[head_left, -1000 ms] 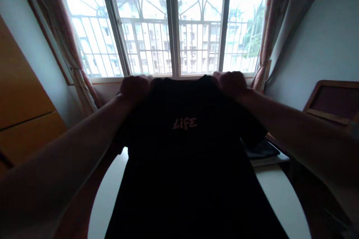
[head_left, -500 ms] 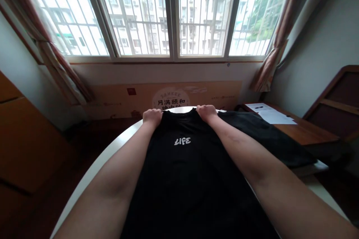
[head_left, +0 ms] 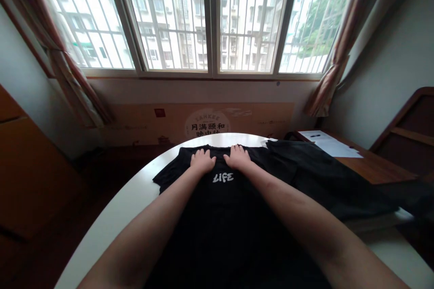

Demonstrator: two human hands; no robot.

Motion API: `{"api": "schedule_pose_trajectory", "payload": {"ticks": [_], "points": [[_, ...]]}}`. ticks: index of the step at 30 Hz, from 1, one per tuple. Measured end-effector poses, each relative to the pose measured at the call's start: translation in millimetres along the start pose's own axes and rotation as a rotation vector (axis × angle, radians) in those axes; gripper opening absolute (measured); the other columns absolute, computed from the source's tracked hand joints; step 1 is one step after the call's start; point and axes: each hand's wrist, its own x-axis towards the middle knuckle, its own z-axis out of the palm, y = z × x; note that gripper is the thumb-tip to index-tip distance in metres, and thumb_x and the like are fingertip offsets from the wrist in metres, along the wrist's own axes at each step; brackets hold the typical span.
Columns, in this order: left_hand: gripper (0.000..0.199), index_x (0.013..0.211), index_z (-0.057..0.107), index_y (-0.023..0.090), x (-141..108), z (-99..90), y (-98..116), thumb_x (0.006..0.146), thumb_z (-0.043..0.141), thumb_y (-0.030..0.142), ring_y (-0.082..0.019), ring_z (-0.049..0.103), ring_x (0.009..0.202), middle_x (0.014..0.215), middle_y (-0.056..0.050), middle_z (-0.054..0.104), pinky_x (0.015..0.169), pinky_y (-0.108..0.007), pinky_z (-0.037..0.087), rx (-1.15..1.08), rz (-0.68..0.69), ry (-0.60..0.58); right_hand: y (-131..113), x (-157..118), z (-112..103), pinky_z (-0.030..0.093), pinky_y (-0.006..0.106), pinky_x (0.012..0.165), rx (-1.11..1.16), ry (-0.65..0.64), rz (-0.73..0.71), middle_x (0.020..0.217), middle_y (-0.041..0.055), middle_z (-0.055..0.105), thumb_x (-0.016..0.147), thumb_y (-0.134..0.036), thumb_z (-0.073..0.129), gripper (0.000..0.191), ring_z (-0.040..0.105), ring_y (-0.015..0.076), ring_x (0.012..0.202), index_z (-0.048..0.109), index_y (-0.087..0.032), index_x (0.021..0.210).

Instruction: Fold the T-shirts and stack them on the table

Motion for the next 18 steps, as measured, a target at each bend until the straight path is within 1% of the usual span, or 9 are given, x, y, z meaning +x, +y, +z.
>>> {"api": "schedule_pose_trajectory", "payload": {"ticks": [2, 3, 5, 8, 10, 14, 16, 18], "points": [[0.071, 0.153, 0.039, 0.019, 0, 6.9, -1, 0.095, 0.029, 0.059, -0.034, 0.027, 0.149, 0.161, -0.016, 0.031, 0.119, -0.056, 0.024, -0.011, -0.047, -0.035, 2, 2, 8, 0.011, 0.051, 0.123, 0.006, -0.018, 0.038, 0.166, 0.0153, 0.015, 0.099, -0.056, 0.028, 0.079, 0.012, 0.0310, 0.153, 0.020, -0.006, 0.159], [0.073, 0.155, 0.035, 0.021, 0, 8.4, -3, 0.095, 0.027, 0.062, -0.035, 0.023, 0.151, 0.163, -0.015, 0.027, 0.120, -0.059, 0.019, -0.016, -0.065, -0.048, 3, 3, 11, 0.008, 0.051, 0.124, 0.006, -0.015, 0.042, 0.166, 0.0143, 0.014, 0.099, -0.056, 0.025, 0.078, 0.011, 0.0307, 0.153, 0.019, -0.007, 0.160], [0.078, 0.157, 0.032, 0.024, -1, 7.9, -9, 0.093, 0.025, 0.068, -0.036, 0.018, 0.152, 0.164, -0.014, 0.024, 0.121, -0.060, 0.014, -0.023, -0.090, -0.062, 8, 5, 14, 0.004, 0.050, 0.124, 0.009, -0.016, 0.035, 0.167, 0.0114, 0.010, 0.099, -0.058, 0.022, 0.079, 0.007, 0.0294, 0.154, 0.016, -0.009, 0.161], [0.087, 0.157, 0.031, 0.022, -1, 3.6, -22, 0.089, 0.025, 0.076, -0.036, 0.017, 0.152, 0.165, -0.015, 0.022, 0.122, -0.056, 0.012, -0.024, -0.117, -0.067, 20, 7, 13, 0.002, 0.054, 0.123, 0.007, -0.026, 0.030, 0.168, 0.0100, 0.008, 0.099, -0.061, 0.021, 0.079, 0.005, 0.0303, 0.154, 0.015, -0.014, 0.161], [0.088, 0.157, 0.032, 0.021, -1, 1.6, -30, 0.089, 0.025, 0.076, -0.035, 0.018, 0.152, 0.165, -0.015, 0.023, 0.123, -0.054, 0.012, -0.022, -0.130, -0.067, 29, 9, 11, 0.001, 0.057, 0.122, -0.001, -0.023, 0.051, 0.167, 0.0106, 0.009, 0.098, -0.062, 0.023, 0.078, 0.006, 0.0316, 0.154, 0.015, -0.017, 0.162], [0.085, 0.157, 0.033, 0.022, 1, 1.6, -38, 0.090, 0.024, 0.074, -0.035, 0.019, 0.152, 0.164, -0.014, 0.024, 0.123, -0.052, 0.013, -0.016, -0.142, -0.068, 45, 13, 8, 0.007, 0.053, 0.124, -0.008, -0.018, 0.086, 0.167, 0.0123, 0.011, 0.099, -0.060, 0.022, 0.080, 0.009, 0.0299, 0.154, 0.016, -0.010, 0.161], [0.083, 0.156, 0.033, 0.021, 0, 0.4, -38, 0.091, 0.024, 0.072, -0.035, 0.020, 0.152, 0.164, -0.015, 0.024, 0.123, -0.052, 0.014, -0.010, -0.153, -0.062, 47, 14, 8, 0.008, 0.052, 0.124, -0.010, -0.015, 0.086, 0.167, 0.0121, 0.012, 0.099, -0.059, 0.021, 0.080, 0.009, 0.0295, 0.154, 0.018, -0.008, 0.160], [0.081, 0.156, 0.033, 0.017, -3, -3.2, -34, 0.093, 0.024, 0.068, -0.035, 0.017, 0.153, 0.165, -0.016, 0.022, 0.123, -0.053, 0.012, 0.005, -0.163, -0.036, 47, 15, 9, 0.007, 0.052, 0.124, -0.011, -0.011, 0.087, 0.167, 0.0117, 0.012, 0.099, -0.059, 0.021, 0.079, 0.009, 0.0298, 0.154, 0.019, -0.009, 0.160]]}}
